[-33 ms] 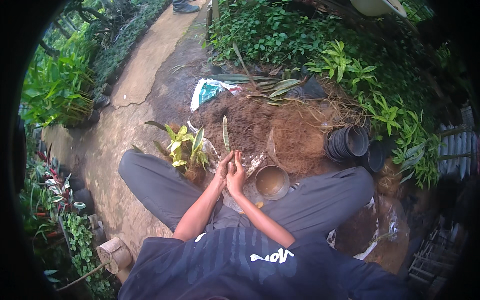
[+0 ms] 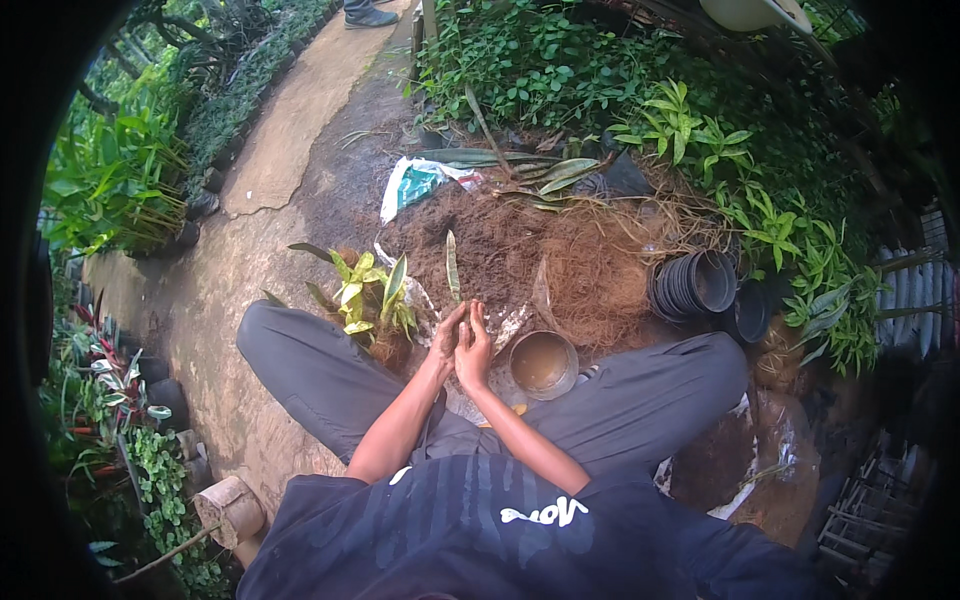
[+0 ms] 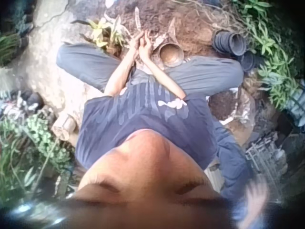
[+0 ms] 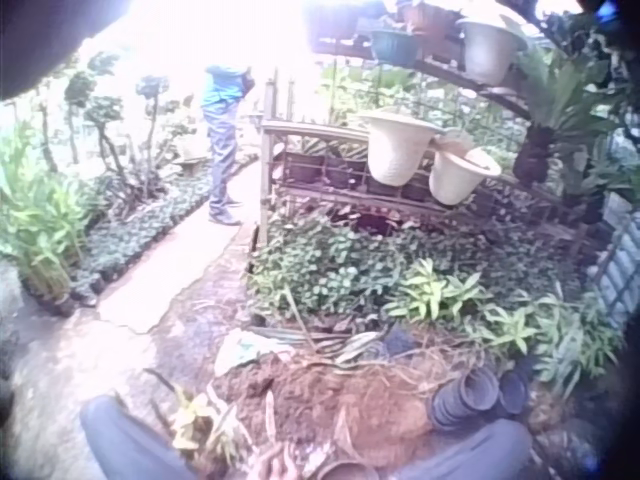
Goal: The person sits on the ground and wraps the root ball of a small plant with fibrous material. They then pick up a second plant and repeat the wrapping process, securing the material around the roots by hand.
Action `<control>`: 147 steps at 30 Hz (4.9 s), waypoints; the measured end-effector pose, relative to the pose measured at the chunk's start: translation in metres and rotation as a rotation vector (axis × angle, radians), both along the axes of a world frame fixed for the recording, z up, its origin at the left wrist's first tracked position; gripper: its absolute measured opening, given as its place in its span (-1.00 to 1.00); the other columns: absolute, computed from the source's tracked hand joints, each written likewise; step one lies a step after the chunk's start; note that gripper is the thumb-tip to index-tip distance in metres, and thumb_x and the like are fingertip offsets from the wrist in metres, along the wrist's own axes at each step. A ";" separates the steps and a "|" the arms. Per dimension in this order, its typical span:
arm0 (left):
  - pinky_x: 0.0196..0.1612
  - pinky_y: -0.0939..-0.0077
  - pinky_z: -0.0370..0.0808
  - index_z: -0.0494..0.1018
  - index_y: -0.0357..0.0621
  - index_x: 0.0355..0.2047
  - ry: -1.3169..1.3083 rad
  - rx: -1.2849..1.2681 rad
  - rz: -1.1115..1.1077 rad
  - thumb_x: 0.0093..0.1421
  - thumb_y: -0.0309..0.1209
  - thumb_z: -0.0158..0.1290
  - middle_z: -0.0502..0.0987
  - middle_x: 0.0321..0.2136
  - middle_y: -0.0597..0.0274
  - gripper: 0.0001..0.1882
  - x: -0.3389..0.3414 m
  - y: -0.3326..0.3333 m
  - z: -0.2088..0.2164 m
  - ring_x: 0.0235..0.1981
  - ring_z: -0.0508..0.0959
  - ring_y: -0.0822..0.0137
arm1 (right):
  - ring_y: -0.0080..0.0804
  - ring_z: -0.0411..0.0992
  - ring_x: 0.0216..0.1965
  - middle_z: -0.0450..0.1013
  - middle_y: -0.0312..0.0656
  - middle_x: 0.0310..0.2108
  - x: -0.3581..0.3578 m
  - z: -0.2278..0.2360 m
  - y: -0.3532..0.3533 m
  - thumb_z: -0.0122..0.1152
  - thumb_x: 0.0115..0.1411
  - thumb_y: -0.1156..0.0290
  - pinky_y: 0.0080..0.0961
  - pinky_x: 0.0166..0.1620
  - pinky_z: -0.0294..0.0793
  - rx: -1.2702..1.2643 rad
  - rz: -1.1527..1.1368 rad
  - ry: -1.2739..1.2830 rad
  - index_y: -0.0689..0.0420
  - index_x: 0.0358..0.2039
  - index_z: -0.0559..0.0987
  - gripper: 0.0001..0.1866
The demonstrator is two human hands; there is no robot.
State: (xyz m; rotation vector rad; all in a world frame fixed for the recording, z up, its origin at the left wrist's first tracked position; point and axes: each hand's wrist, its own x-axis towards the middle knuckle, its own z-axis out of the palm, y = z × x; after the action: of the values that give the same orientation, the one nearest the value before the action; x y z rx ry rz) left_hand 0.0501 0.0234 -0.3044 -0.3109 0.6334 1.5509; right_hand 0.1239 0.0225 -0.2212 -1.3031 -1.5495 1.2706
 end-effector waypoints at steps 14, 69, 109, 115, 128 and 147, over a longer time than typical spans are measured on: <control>0.17 0.42 0.25 0.40 -0.32 0.02 1.193 -0.126 0.005 0.36 -0.29 -0.23 0.49 -0.02 0.04 -0.60 0.013 0.000 0.028 0.05 0.43 0.26 | -0.73 0.04 -0.68 0.16 -0.54 -0.70 0.000 -0.025 0.030 0.06 0.30 0.04 -0.59 -0.62 -0.08 -0.553 -0.250 0.439 0.04 -0.60 0.43 -0.58; 0.21 0.24 0.18 0.37 -0.25 -0.04 1.691 0.022 -0.088 0.32 -0.25 -0.24 0.29 0.16 -0.09 -0.62 0.029 0.003 0.065 0.21 0.26 0.02 | -0.33 0.20 0.19 0.27 -0.13 0.16 0.016 -0.080 0.054 -0.22 0.21 -0.36 -0.22 0.20 0.18 -0.973 -0.182 0.639 0.11 0.17 0.30 -0.18; 0.19 0.19 0.21 0.46 -0.23 -0.09 1.786 0.059 0.179 0.27 -0.21 -0.11 0.47 -0.04 -0.04 -0.62 0.017 0.004 0.100 0.11 0.38 0.03 | -0.33 0.49 -0.18 0.52 -0.19 -0.24 0.019 -0.066 0.072 -0.20 0.31 0.08 -0.33 -0.11 0.54 -1.050 -0.177 0.686 0.07 -0.12 0.49 -0.60; -0.02 0.39 0.44 0.51 -0.25 -0.24 1.134 -0.110 0.173 0.17 -0.47 0.04 0.57 -0.22 0.15 -0.83 0.019 0.006 0.075 -0.17 0.54 0.32 | -0.26 0.38 0.01 0.38 -0.09 0.01 0.019 -0.050 0.062 -0.14 0.07 -0.46 -0.29 0.09 0.38 -1.078 0.174 0.661 0.20 0.08 0.34 -0.06; -0.07 0.23 0.52 0.46 -0.18 -0.25 -0.063 0.034 0.336 0.10 -0.27 0.07 0.55 -0.22 0.10 -0.72 -0.013 -0.004 0.034 -0.21 0.55 0.14 | -0.24 0.48 -0.05 0.45 0.03 -0.03 0.004 0.044 0.025 0.15 0.18 0.43 -0.48 0.04 0.44 0.127 0.209 -0.101 0.23 -0.08 0.57 -0.70; -0.41 0.35 0.53 0.48 -0.06 -0.30 0.179 -0.130 -0.274 0.15 -0.14 -0.07 0.57 -0.44 0.23 -0.70 -0.006 0.000 0.058 -0.47 0.57 0.27 | -0.60 0.32 -0.74 0.37 -0.23 -0.74 0.035 0.018 0.093 0.39 0.08 0.19 -0.53 -0.69 0.29 -0.215 0.246 -0.147 0.24 -0.53 0.48 -0.62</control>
State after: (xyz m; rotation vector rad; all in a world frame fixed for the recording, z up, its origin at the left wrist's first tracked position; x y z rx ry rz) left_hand 0.0445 0.0235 -0.2463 -0.1746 0.8821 1.2859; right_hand 0.1587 0.1154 -0.2035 -1.3979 -1.7573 1.5604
